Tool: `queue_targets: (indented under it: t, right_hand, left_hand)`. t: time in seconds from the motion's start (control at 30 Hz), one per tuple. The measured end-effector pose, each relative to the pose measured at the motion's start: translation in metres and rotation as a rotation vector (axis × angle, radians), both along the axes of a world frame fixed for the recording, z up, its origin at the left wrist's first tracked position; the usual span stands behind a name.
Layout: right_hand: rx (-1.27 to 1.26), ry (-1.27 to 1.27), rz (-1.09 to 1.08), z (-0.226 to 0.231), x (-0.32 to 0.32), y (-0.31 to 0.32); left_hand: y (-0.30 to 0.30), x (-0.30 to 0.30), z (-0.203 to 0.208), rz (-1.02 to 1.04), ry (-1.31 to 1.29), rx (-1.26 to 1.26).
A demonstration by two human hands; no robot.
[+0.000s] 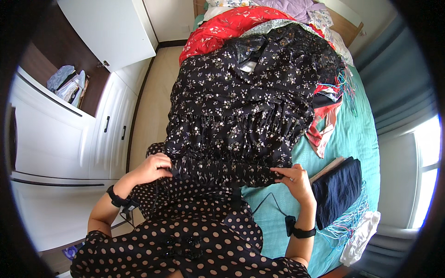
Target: The person folds several items of clothing, including blue pants and two floral-patterned skirts, by hand on a bed.
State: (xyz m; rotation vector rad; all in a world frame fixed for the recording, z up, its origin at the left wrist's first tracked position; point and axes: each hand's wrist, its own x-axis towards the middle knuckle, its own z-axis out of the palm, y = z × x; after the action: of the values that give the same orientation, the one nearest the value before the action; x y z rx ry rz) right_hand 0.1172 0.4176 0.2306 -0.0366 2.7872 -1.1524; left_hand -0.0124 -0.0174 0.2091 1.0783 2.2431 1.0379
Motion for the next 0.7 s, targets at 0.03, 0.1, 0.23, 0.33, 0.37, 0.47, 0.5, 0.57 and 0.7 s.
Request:
queue_targets:
  t: [0.03, 0.1, 0.23, 0.33, 0.37, 0.47, 0.5, 0.57, 0.7]
  right_hand:
    - [-0.035, -0.008, -0.035, -0.003, -0.009, 0.005]
    - [-0.157, -0.031, -0.079, -0.002, -0.037, 0.011]
    - [-0.340, 0.007, -0.270, -0.057, -0.102, 0.038]
    - [-0.351, -0.053, -0.415, -0.100, -0.155, 0.034]
    - [-0.165, 0.045, -0.431, -0.134, -0.149, 0.056]
    - [0.223, 0.266, -0.406, -0.168, -0.130, 0.061]
    - [0.261, 0.303, -0.389, -0.158, -0.132, 0.042]
    - [0.300, 0.385, -0.310, -0.131, -0.123, 0.010]
    - [0.341, 0.206, 0.051, -0.122, -0.088, -0.017]
  left_hand:
    - [0.004, -0.011, 0.003, 0.021, -0.009, -0.007]
    - [0.015, -0.036, 0.010, 0.166, -0.271, -0.020]
    - [0.055, -0.097, -0.027, 0.429, -0.431, 0.287]
    - [0.049, -0.144, -0.120, 0.681, -0.025, 0.252]
    - [0.072, -0.141, -0.126, 0.682, 0.197, 0.069]
    - [0.100, -0.106, -0.114, 0.508, 0.544, -0.098]
    - [0.093, -0.092, -0.113, 0.423, 0.577, -0.118]
    - [0.092, -0.070, -0.100, 0.215, 0.525, -0.221]
    - [0.091, -0.059, -0.108, -0.066, 0.416, -0.556]
